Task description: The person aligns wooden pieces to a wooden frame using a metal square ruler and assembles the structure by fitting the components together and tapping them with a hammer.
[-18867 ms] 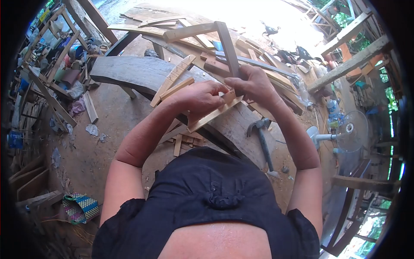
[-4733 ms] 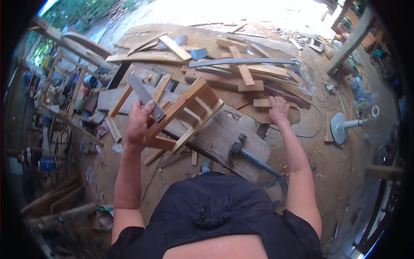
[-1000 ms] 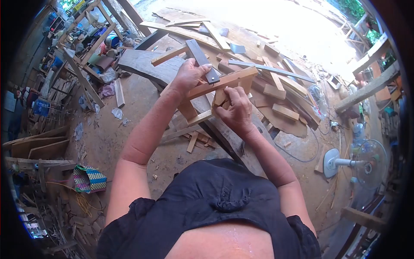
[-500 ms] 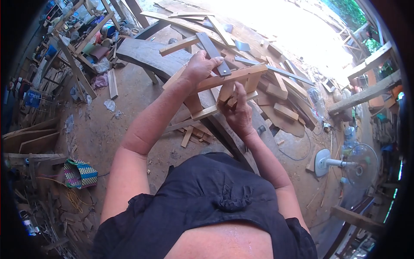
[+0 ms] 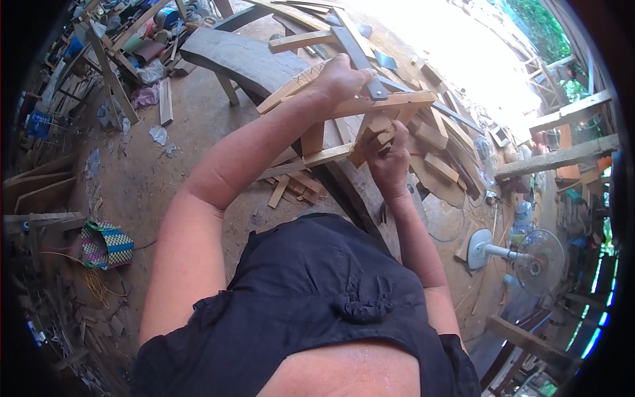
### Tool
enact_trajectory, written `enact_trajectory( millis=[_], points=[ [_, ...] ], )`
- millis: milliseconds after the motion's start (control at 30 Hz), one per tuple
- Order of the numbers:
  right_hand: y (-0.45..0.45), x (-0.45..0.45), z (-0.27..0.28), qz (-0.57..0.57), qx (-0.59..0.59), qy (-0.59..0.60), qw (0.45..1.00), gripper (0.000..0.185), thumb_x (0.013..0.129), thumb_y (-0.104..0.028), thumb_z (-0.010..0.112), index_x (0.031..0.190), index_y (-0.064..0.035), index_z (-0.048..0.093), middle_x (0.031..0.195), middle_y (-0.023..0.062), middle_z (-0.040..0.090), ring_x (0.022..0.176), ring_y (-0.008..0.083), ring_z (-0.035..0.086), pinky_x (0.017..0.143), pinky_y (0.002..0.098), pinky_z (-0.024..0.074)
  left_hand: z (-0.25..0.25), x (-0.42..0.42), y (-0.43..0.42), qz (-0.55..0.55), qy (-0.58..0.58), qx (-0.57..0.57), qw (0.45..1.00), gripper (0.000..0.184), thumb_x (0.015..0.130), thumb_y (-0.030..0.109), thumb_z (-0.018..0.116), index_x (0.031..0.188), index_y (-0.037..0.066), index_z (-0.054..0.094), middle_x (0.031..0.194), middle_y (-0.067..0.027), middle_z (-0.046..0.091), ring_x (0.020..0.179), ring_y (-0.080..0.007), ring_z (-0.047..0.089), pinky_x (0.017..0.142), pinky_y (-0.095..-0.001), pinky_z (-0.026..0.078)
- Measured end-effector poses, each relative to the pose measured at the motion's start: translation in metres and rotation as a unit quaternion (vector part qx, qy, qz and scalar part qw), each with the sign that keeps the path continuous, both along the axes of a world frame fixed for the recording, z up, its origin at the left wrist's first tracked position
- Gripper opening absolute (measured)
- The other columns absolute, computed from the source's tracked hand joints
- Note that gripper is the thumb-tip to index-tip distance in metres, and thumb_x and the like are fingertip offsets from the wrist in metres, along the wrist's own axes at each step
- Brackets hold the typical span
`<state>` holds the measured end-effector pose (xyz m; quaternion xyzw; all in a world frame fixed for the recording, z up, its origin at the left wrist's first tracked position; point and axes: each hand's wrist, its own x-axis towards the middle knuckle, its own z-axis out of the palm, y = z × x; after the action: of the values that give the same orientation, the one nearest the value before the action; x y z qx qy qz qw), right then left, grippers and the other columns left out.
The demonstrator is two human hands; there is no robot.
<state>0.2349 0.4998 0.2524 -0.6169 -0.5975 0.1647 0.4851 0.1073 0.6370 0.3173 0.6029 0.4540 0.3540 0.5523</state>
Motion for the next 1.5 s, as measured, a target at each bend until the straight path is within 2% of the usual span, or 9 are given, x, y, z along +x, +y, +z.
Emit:
enact_trajectory(
  millis=[100,167,233,300,433,633,867,1067,1500],
  points=[
    [0.004,0.005,-0.009,0.002,-0.026,0.021,0.999,0.059,0.075,-0.018,0.073,0.122,-0.0101,0.037,0.088,0.0154,0.066,0.081,0.0293,0.067,0.069,0.0383,0.0524,-0.003,0.003,0.012,-0.018,0.016,-0.031,0.999,0.028,0.089,0.022,0.06,0.104,-0.001,0.059,0.091,-0.0097,0.066,0.078,-0.0149,0.064,0.06,-0.0306,0.051],
    [0.011,0.014,-0.017,0.002,-0.024,0.034,0.999,0.058,0.079,-0.008,0.07,0.125,-0.0069,0.034,0.092,0.0095,0.064,0.078,0.015,0.064,0.06,0.0273,0.0536,-0.007,0.003,0.024,-0.036,0.041,-0.02,0.998,0.028,0.088,0.023,0.061,0.102,-0.001,0.06,0.09,-0.0103,0.067,0.077,-0.0159,0.064,0.06,-0.032,0.051],
    [0.012,0.014,-0.007,0.004,-0.02,0.067,0.998,0.058,0.079,-0.008,0.071,0.124,-0.0077,0.035,0.092,0.0087,0.063,0.073,0.0134,0.063,0.053,0.0245,0.0513,-0.006,0.006,0.029,-0.045,0.051,-0.026,0.997,0.027,0.088,0.023,0.061,0.102,-0.001,0.06,0.089,-0.0096,0.067,0.076,-0.0155,0.064,0.06,-0.0313,0.05],
    [0.008,0.015,0.004,-0.023,-0.102,0.212,0.972,0.06,0.075,-0.011,0.074,0.122,-0.0057,0.037,0.088,0.0104,0.065,0.079,0.0168,0.065,0.067,0.0306,0.0528,-0.007,0.009,0.03,-0.059,0.054,-0.028,0.996,0.027,0.089,0.023,0.061,0.101,-0.001,0.06,0.089,-0.0093,0.067,0.076,-0.0154,0.064,0.06,-0.031,0.05],
    [-0.002,0.02,-0.008,-0.02,-0.064,0.246,0.967,0.059,0.075,-0.009,0.074,0.122,-0.0042,0.037,0.088,0.009,0.064,0.079,0.0148,0.064,0.067,0.0278,0.0527,-0.002,0.006,0.023,-0.055,0.036,-0.023,0.998,0.026,0.09,0.023,0.059,0.102,0.0,0.06,0.09,-0.0086,0.067,0.077,-0.0149,0.063,0.06,-0.0303,0.05],
    [-0.011,-0.006,-0.007,-0.017,0.06,0.105,0.993,0.056,0.076,-0.01,0.074,0.12,-0.0053,0.04,0.088,0.0091,0.065,0.081,0.0176,0.065,0.069,0.0294,0.0526,-0.002,-0.002,0.021,-0.067,0.028,-0.025,0.997,0.025,0.091,0.023,0.057,0.104,0.001,0.059,0.088,-0.0082,0.066,0.074,-0.0153,0.062,0.06,-0.0303,0.05],
    [-0.009,-0.021,-0.003,-0.042,0.03,-0.028,0.998,0.052,0.077,-0.018,0.072,0.118,-0.0094,0.041,0.08,0.0155,0.065,0.073,0.033,0.067,0.062,0.0392,0.0526,0.003,-0.006,0.016,-0.052,0.009,-0.063,0.997,0.025,0.092,0.018,0.055,0.107,-0.002,0.053,0.091,-0.0116,0.064,0.073,-0.0162,0.063,0.058,-0.0295,0.053],
    [-0.004,-0.029,0.013,-0.056,-0.026,-0.087,0.994,0.056,0.076,-0.021,0.072,0.12,-0.0073,0.04,0.082,0.0171,0.066,0.073,0.035,0.067,0.06,0.042,0.052,0.013,-0.009,0.005,-0.057,-0.039,-0.096,0.993,0.025,0.093,0.018,0.054,0.107,-0.002,0.052,0.092,-0.0117,0.064,0.07,-0.0151,0.063,0.056,-0.0278,0.053],
    [-0.007,-0.015,0.003,-0.045,0.001,-0.022,0.999,0.058,0.077,-0.02,0.07,0.123,-0.0094,0.036,0.085,0.022,0.064,0.076,0.0405,0.064,0.063,0.0459,0.0511,0.005,-0.007,0.015,-0.114,-0.055,-0.077,0.989,0.024,0.092,0.019,0.056,0.105,-0.001,0.053,0.088,-0.0115,0.062,0.062,-0.0136,0.062,0.05,-0.0244,0.052]
  ],
)
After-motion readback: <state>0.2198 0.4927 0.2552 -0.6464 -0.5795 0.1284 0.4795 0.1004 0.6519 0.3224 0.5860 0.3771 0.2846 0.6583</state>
